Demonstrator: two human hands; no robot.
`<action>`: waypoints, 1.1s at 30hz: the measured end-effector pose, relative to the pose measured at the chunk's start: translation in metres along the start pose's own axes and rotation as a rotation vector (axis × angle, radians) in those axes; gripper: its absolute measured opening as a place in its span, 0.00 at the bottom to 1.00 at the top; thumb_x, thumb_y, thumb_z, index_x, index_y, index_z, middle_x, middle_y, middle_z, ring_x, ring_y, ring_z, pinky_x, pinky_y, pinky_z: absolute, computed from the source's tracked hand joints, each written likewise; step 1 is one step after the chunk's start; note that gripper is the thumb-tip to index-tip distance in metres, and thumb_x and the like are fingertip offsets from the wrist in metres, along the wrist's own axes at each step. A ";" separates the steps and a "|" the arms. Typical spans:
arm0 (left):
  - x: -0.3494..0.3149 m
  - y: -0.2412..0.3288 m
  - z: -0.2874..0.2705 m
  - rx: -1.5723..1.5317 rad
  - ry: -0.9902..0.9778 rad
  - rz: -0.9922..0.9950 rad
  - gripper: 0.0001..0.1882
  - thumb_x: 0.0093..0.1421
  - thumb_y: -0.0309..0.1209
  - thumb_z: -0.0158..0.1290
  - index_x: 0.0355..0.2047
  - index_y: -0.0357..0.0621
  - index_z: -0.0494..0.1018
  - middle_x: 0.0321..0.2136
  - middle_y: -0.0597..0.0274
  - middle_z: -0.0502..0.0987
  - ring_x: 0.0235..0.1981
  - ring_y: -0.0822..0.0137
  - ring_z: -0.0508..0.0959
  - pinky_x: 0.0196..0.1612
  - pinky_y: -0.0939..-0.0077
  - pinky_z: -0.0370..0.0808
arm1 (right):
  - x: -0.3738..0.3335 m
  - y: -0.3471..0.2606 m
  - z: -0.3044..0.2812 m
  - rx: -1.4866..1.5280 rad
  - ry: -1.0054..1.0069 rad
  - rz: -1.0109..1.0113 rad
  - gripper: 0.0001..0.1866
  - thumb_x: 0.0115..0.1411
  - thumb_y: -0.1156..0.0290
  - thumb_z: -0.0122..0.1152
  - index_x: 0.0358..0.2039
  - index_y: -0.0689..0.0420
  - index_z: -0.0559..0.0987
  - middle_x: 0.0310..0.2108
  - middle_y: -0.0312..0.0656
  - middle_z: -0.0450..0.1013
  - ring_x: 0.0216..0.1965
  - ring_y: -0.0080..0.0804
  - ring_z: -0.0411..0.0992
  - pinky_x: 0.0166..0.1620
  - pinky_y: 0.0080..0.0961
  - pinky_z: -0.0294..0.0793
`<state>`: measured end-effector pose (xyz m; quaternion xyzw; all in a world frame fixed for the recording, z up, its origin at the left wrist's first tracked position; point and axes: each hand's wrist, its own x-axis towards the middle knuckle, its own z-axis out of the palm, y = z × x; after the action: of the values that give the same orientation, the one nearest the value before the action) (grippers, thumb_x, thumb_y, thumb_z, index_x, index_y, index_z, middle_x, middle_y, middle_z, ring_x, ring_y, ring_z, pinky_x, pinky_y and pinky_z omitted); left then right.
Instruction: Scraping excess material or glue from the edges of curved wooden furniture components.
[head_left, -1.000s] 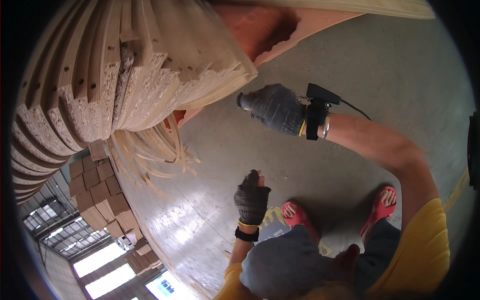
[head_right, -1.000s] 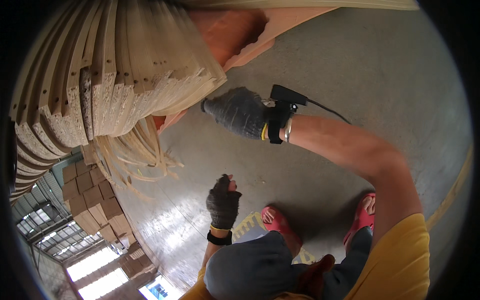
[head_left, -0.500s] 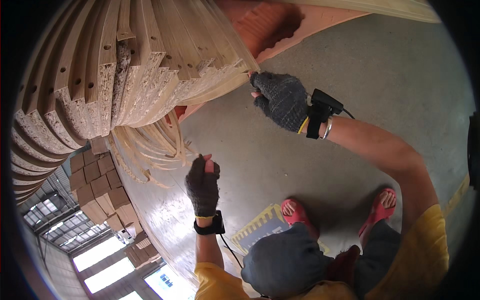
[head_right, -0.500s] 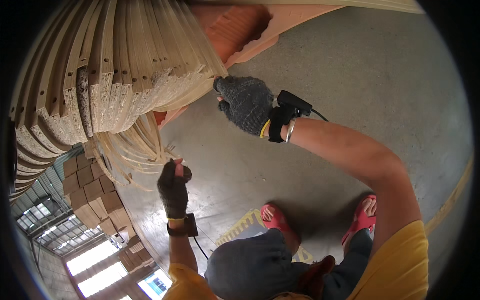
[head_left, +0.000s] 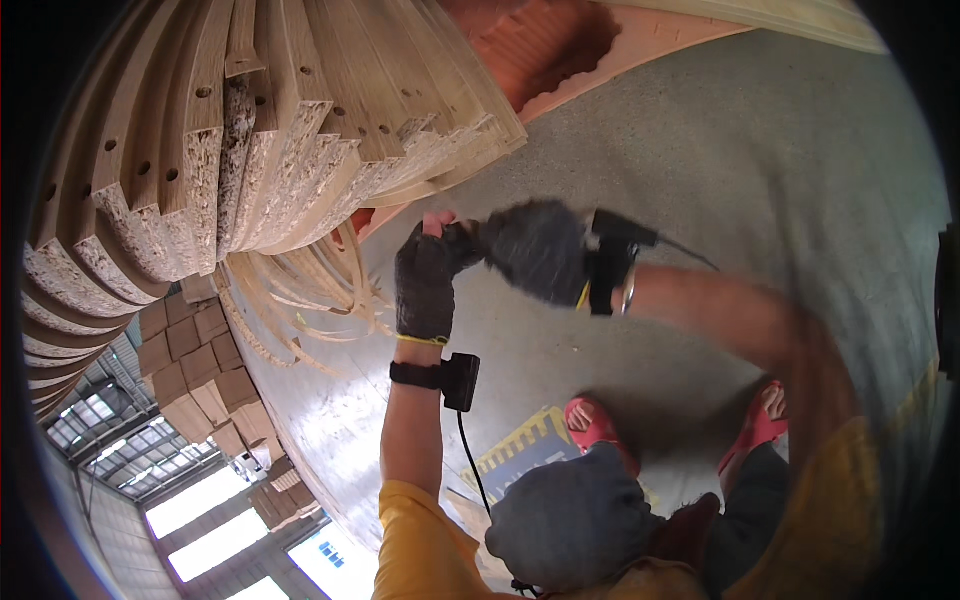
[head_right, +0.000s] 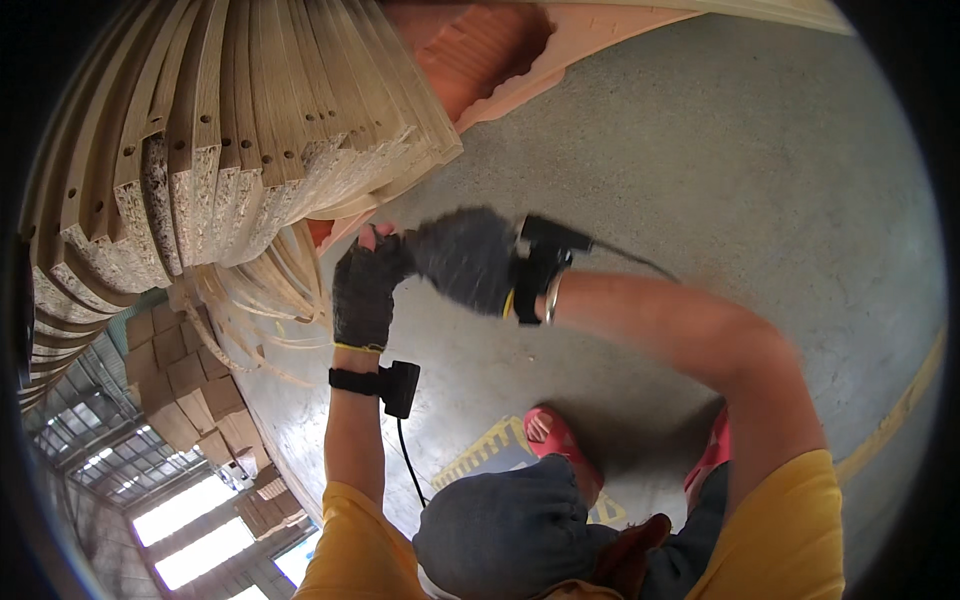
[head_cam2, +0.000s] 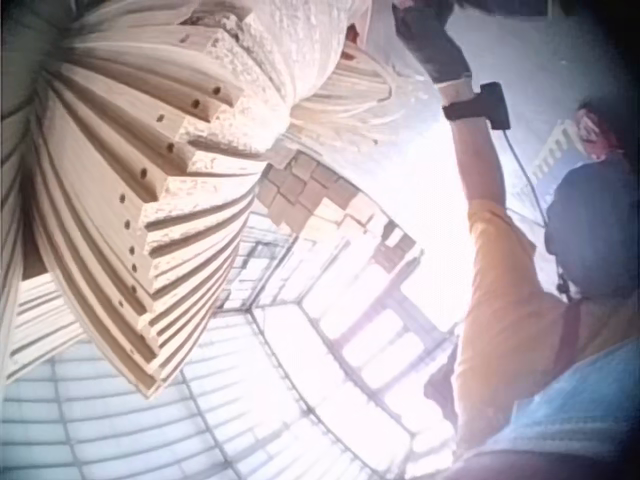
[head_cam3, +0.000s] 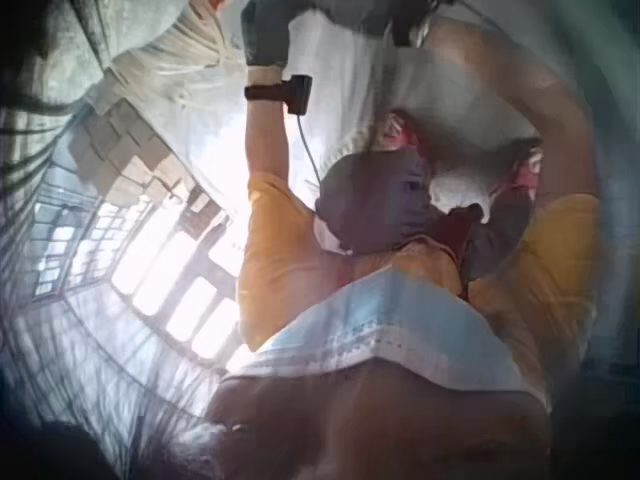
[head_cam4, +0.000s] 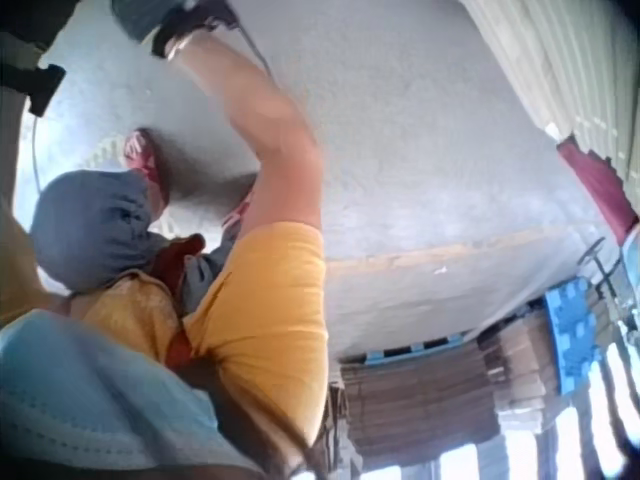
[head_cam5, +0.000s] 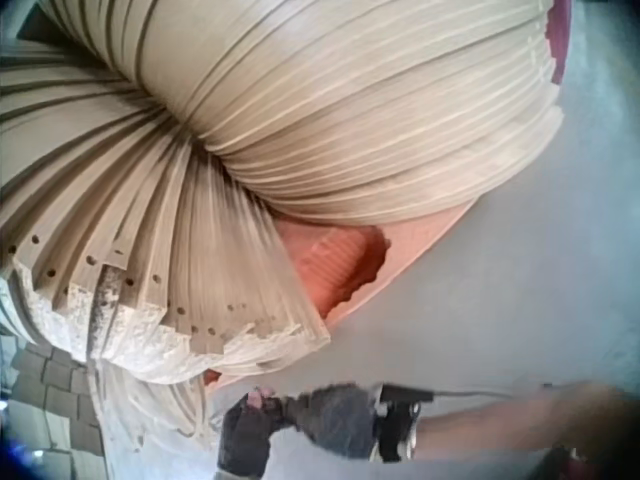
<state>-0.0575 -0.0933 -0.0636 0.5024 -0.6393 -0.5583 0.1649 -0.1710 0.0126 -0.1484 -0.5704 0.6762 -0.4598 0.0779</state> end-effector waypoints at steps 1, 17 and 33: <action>0.009 -0.002 -0.006 0.147 -0.125 -0.018 0.20 0.70 0.44 0.49 0.44 0.37 0.78 0.31 0.63 0.80 0.33 0.71 0.80 0.37 0.75 0.75 | -0.006 -0.008 0.009 0.083 0.070 0.001 0.09 0.53 0.65 0.66 0.34 0.52 0.78 0.26 0.43 0.77 0.29 0.44 0.77 0.33 0.39 0.73; -0.096 -0.143 -0.307 1.536 0.527 -0.003 0.12 0.67 0.38 0.45 0.33 0.47 0.75 0.20 0.47 0.78 0.23 0.43 0.78 0.24 0.48 0.70 | -0.056 0.075 -0.022 0.992 -0.315 1.139 0.13 0.69 0.61 0.52 0.35 0.57 0.75 0.27 0.39 0.74 0.24 0.28 0.75 0.28 0.30 0.75; -0.130 -0.093 0.029 -0.211 -0.282 -0.191 0.27 0.71 0.45 0.47 0.58 0.34 0.64 0.47 0.51 0.77 0.43 0.60 0.80 0.45 0.65 0.79 | -0.029 0.034 0.020 0.777 -0.176 0.479 0.07 0.66 0.71 0.52 0.32 0.57 0.77 0.25 0.39 0.74 0.26 0.28 0.74 0.32 0.27 0.75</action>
<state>0.0198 0.0423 -0.1097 0.4578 -0.5434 -0.7000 0.0717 -0.1728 0.0238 -0.1958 -0.3635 0.5573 -0.5981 0.4467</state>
